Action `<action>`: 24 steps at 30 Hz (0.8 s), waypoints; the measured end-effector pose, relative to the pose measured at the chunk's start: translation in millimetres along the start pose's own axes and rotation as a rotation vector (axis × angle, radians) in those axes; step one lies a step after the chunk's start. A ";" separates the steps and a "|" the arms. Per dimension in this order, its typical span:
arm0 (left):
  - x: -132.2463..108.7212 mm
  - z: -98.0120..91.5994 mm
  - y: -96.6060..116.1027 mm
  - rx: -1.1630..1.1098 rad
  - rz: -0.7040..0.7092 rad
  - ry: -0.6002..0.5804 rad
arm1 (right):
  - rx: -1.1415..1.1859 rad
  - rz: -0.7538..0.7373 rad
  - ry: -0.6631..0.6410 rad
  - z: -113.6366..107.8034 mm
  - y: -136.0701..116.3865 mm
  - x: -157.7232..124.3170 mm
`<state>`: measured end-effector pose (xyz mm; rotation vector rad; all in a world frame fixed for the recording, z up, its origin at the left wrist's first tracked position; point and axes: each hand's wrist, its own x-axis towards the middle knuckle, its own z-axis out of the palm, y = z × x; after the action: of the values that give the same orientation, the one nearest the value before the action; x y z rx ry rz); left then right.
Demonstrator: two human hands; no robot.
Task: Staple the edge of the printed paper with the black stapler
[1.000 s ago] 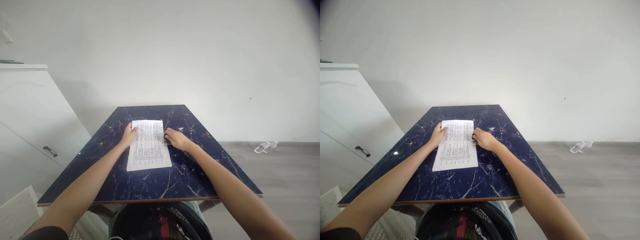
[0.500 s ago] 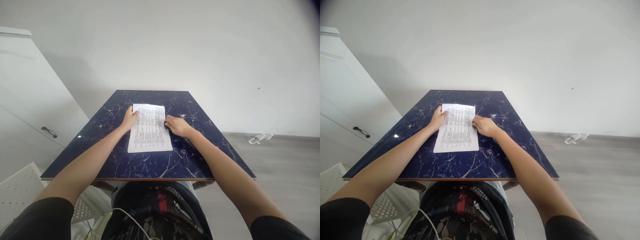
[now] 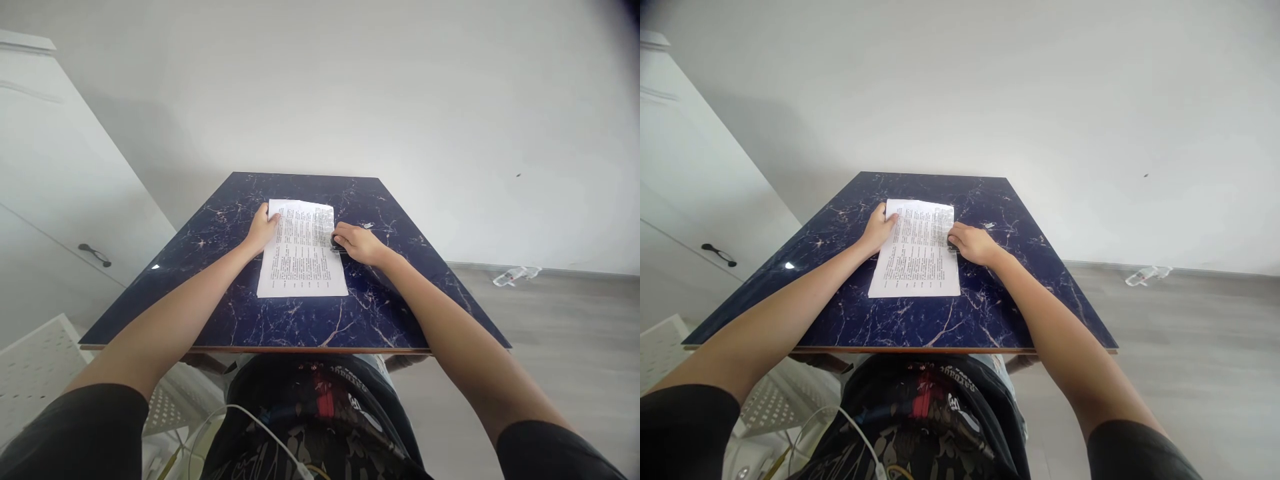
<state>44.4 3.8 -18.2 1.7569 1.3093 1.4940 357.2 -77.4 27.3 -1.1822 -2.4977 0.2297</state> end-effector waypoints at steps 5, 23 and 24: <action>1.3 -1.1 0.1 -0.020 -0.003 0.027 | -0.021 0.004 0.000 1.5 1.2 0.0; 4.4 -2.1 -5.7 -0.049 0.004 0.029 | -0.084 0.033 -0.016 1.0 -3.0 1.9; 4.5 -2.1 -6.0 -0.049 0.004 0.027 | -0.081 0.033 -0.016 0.7 -2.9 2.0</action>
<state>40.1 9.9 -20.4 1.7146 1.2724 1.5444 353.8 -77.7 28.0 -1.2594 -2.5248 0.1484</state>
